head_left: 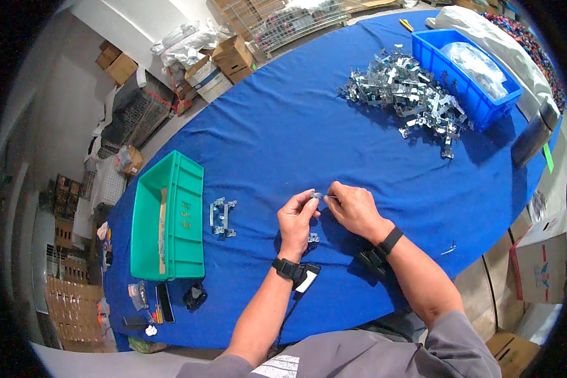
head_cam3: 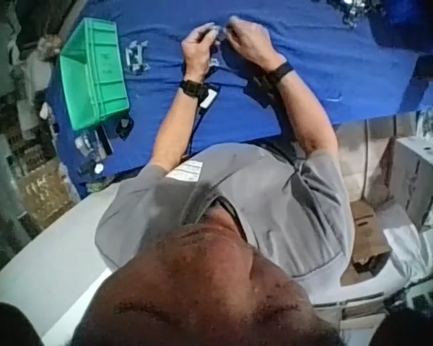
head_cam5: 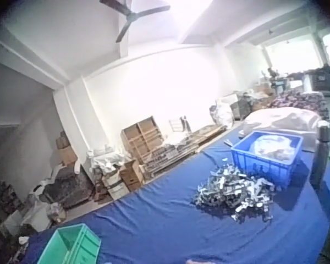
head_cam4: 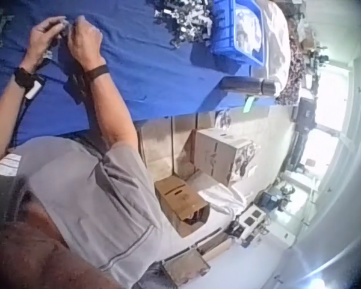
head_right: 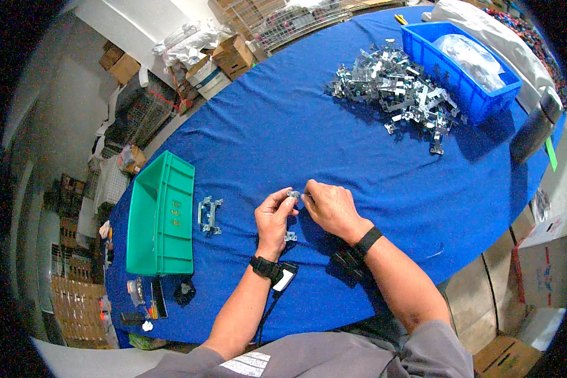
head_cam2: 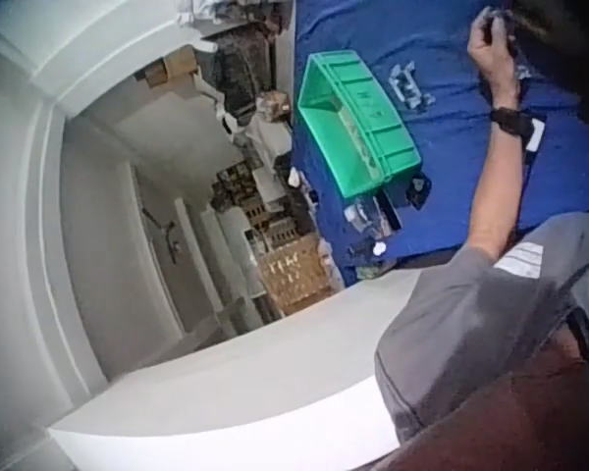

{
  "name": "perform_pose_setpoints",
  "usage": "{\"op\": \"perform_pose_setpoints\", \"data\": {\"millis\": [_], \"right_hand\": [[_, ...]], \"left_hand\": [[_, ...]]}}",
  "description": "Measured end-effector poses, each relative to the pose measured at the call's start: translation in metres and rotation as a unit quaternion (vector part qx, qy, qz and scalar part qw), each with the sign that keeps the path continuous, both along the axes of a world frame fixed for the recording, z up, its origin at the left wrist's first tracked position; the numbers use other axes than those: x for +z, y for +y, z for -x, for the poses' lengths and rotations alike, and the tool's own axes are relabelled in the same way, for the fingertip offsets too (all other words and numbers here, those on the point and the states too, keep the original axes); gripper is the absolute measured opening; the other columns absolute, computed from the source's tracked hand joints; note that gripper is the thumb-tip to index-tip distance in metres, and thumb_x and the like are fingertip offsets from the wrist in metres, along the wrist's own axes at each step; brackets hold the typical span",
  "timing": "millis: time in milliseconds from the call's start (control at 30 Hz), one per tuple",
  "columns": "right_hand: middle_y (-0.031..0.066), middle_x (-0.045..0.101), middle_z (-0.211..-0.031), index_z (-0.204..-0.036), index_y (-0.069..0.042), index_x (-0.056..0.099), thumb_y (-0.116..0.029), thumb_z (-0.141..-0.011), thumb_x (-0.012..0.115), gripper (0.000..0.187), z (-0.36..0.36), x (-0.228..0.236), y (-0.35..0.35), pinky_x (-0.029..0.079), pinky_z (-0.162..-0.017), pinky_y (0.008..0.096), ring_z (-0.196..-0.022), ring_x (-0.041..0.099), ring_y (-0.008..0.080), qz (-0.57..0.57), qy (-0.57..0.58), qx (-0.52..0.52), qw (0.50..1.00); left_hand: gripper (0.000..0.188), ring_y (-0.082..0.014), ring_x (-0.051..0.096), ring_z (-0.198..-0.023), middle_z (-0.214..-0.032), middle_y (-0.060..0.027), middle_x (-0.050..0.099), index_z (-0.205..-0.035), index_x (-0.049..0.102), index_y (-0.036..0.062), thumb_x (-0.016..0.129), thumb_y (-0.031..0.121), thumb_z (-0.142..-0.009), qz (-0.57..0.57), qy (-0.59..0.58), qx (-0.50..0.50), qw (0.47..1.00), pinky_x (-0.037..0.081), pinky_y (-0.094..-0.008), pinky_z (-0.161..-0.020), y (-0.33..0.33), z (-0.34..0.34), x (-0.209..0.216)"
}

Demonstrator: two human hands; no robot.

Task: Assembling small metal brackets and hardware on a workbench in a factory setting.

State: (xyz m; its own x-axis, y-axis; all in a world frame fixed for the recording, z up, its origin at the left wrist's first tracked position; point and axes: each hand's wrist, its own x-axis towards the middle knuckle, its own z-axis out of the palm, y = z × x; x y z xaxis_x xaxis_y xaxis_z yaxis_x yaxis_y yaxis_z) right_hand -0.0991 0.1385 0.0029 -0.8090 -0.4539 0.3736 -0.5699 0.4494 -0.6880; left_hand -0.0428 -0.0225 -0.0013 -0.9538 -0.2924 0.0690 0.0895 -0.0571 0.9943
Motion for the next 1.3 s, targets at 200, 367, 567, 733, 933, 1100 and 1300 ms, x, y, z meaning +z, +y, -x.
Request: {"op": "perform_pose_setpoints", "data": {"millis": [200, 367, 567, 733, 933, 1100, 1300], "right_hand": [[0.0174, 0.065, -0.075, -0.087, -0.005, 0.053, -0.025, -0.093, 0.058, 0.022, -0.005, 0.0052, -0.0017, 0.048, -0.057, 0.0503, -0.069, 0.064, 0.0395, -0.005, -0.003, -0.006, 1.0], [0.0175, 0.063, -0.071, -0.081, -0.005, 0.053, -0.027, -0.094, 0.058, 0.026, -0.0028, 0.003, -0.002, 0.048, -0.056, 0.0506, -0.067, 0.064, 0.0389, 0.038, 0.004, -0.016, 0.999], [0.0176, 0.062, -0.069, -0.081, -0.004, 0.052, -0.025, -0.094, 0.059, 0.026, -0.0021, 0.0013, -0.0027, 0.048, -0.055, 0.0498, -0.065, 0.063, 0.0384, 0.0, 0.026, -0.026, 0.999], [0.0177, 0.063, -0.07, -0.083, -0.003, 0.054, -0.023, -0.093, 0.06, 0.023, -0.0015, 0.0031, -0.0017, 0.048, -0.055, 0.0485, -0.065, 0.063, 0.0377, 0.079, 0.011, -0.022, 0.997], [0.0182, 0.063, -0.072, -0.083, -0.003, 0.055, -0.022, -0.094, 0.06, 0.022, -0.0024, 0.0072, -0.0018, 0.048, -0.056, 0.0479, -0.067, 0.064, 0.0377, 0.066, 0.001, -0.011, 0.998], [0.018, 0.063, -0.071, -0.082, -0.003, 0.054, -0.022, -0.093, 0.06, 0.022, -0.0028, 0.0055, -0.0019, 0.048, -0.056, 0.0482, -0.066, 0.063, 0.0382, 0.065, 0.007, -0.004, 0.998], [0.0176, 0.061, -0.07, -0.082, -0.004, 0.054, -0.022, -0.093, 0.061, 0.022, -0.0031, 0.005, -0.0018, 0.047, -0.055, 0.0479, -0.064, 0.062, 0.0384, 0.055, 0.02, -0.013, 0.998]], "left_hand": [[0.022, -0.0129, 0.066, -0.085, -0.099, -0.0079, 0.07, -0.112, 0.067, -0.0013, 0.065, 0.005, -0.091, -0.014, 0.009, 0.0, 1.0, 0.056, -0.0247, -0.068, -0.0031, -0.0004, -0.0051], [0.022, -0.0135, 0.067, -0.087, -0.101, -0.0082, 0.07, -0.112, 0.067, -0.0012, 0.065, 0.004, -0.091, -0.01, 0.006, -0.005, 1.0, 0.056, -0.0249, -0.068, -0.0019, -0.0007, -0.0032], [0.022, -0.0141, 0.068, -0.088, -0.1, -0.0086, 0.07, -0.112, 0.067, -0.0017, 0.065, 0.003, -0.091, -0.012, 0.002, 0.004, 1.0, 0.056, -0.0248, -0.068, -0.0017, -0.0006, -0.0028], [0.023, -0.0145, 0.068, -0.086, -0.1, -0.0099, 0.071, -0.112, 0.068, -0.0031, 0.066, 0.003, -0.09, -0.015, -0.014, 0.004, 1.0, 0.056, -0.0249, -0.068, 0.0004, -0.0014, -0.0002], [0.024, -0.0143, 0.068, -0.085, -0.099, -0.0107, 0.071, -0.112, 0.068, -0.004, 0.066, 0.002, -0.089, -0.014, -0.013, 0.007, 1.0, 0.055, -0.0253, -0.068, 0.0003, -0.0021, 0.0013], [0.024, -0.0141, 0.068, -0.084, -0.099, -0.011, 0.071, -0.112, 0.068, -0.0043, 0.066, 0.002, -0.089, -0.005, -0.016, 0.002, 1.0, 0.055, -0.0252, -0.068, -0.0015, -0.0018, 0.0004], [0.024, -0.0124, 0.066, -0.081, -0.098, -0.0101, 0.071, -0.113, 0.068, -0.0041, 0.067, 0.002, -0.089, -0.018, -0.01, 0.002, 1.0, 0.054, -0.0239, -0.067, 0.0002, -0.0016, 0.0006]]}}
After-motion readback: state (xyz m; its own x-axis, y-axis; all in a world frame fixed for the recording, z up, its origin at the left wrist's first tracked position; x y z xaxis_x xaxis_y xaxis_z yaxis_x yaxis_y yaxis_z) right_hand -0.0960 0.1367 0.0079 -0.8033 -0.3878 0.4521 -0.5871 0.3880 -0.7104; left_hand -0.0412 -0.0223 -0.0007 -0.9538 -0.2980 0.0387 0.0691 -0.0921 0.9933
